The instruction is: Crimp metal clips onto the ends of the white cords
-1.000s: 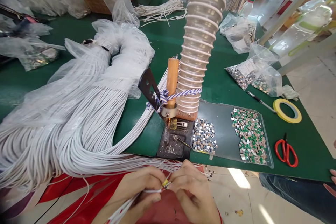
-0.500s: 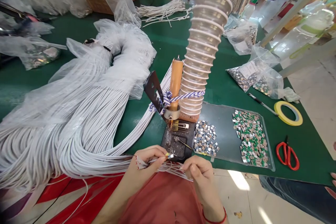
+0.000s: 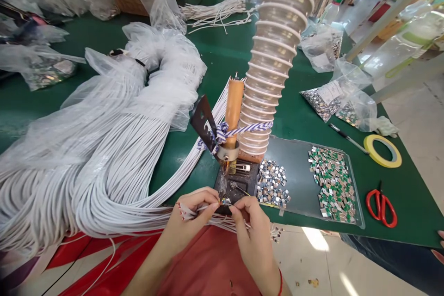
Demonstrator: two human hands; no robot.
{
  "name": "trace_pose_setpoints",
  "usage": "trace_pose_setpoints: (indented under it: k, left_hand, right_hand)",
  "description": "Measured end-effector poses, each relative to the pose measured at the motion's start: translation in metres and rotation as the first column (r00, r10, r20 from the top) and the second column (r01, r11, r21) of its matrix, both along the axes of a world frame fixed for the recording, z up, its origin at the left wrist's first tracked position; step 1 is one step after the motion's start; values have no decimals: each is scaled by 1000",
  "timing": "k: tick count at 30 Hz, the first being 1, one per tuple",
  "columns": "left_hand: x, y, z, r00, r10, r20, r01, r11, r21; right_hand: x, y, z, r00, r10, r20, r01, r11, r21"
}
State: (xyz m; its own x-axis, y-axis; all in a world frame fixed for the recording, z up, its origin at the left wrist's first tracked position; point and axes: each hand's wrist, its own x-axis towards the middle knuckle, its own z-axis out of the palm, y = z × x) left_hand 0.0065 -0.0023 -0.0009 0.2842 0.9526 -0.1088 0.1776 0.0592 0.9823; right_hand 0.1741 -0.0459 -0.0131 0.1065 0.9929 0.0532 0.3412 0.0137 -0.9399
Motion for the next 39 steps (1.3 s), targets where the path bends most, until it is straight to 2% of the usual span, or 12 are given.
trace_pose_setpoints:
  k: [5, 11, 15, 21, 29, 39]
  left_hand:
    - [0, 0, -2, 1000, 18, -14, -17, 999, 29]
    - [-1, 0, 3, 999, 49, 7, -49, 998, 41]
    - [0, 2, 8, 998, 67, 10, -67, 997, 26]
    - [1, 4, 9, 999, 54, -4, -54, 998, 33]
    - [2, 1, 8, 990, 125, 66, -127, 992, 17]
    - [3, 2, 9, 993, 116, 32, -116, 993, 4]
  right_hand:
    - [-9, 5, -3, 997, -77, -15, 78, 982, 173]
    - [-16, 7, -1, 997, -80, -5, 79, 964, 254]
    - [-15, 9, 2, 998, -67, -10, 68, 966, 251]
    - [-15, 10, -1, 989, -74, -127, 103, 966, 239]
    - [-18, 11, 1, 993, -35, -111, 62, 966, 253]
    - [-14, 11, -3, 989, -22, -144, 51, 978, 204]
